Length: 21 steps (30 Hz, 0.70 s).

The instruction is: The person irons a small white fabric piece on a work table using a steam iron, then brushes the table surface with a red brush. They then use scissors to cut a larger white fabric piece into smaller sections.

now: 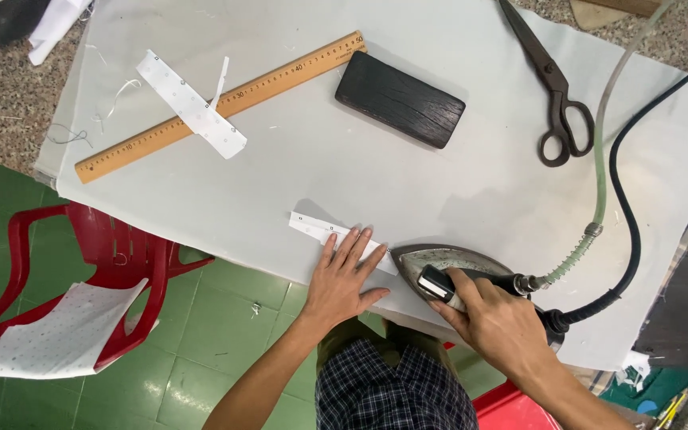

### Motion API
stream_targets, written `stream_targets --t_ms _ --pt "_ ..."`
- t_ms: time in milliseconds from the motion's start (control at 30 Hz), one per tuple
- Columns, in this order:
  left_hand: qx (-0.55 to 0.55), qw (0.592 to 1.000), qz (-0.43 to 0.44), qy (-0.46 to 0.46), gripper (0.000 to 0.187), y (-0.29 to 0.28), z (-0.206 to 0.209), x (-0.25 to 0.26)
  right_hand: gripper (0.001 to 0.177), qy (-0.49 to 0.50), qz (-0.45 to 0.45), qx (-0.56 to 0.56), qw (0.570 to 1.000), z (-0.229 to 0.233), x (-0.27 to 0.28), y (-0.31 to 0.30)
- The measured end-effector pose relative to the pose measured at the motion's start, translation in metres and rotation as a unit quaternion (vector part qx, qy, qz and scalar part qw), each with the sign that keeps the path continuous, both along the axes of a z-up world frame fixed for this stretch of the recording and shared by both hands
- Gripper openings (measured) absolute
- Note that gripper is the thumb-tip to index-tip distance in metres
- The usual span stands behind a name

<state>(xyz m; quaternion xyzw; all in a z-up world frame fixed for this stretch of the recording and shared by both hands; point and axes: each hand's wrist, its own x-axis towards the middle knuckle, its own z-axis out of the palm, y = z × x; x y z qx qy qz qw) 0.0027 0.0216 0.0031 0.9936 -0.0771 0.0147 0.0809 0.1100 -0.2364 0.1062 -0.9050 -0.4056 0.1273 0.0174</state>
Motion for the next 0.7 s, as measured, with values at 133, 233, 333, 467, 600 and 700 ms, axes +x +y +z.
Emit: stream_targets --t_ms 133,233,333,467,600,700 --pt "0.0 1.0 -0.001 -0.013 0.084 0.001 0.003 0.001 0.061 -0.013 0.008 0.015 1.0 -0.001 -0.001 0.004" --pt "-0.01 1.0 0.0 -0.013 0.082 0.001 0.004 0.002 0.06 -0.008 0.006 0.01 1.0 -0.001 0.001 0.009" --pt "-0.019 1.0 0.002 -0.002 0.083 0.003 0.003 0.001 0.058 -0.017 0.004 -0.01 1.0 -0.001 0.001 0.017" --pt "-0.016 1.0 0.003 0.014 0.085 0.01 0.0 0.0 0.057 -0.041 0.011 -0.012 0.999 0.003 0.003 0.025" --pt "-0.017 0.999 0.024 0.028 0.081 0.028 0.0 -0.001 0.057 -0.048 0.008 -0.018 0.999 0.003 0.002 0.026" --pt "-0.004 0.999 0.038 0.025 0.079 0.043 0.0 -0.001 0.057 -0.05 0.007 -0.021 0.998 0.001 0.002 0.024"
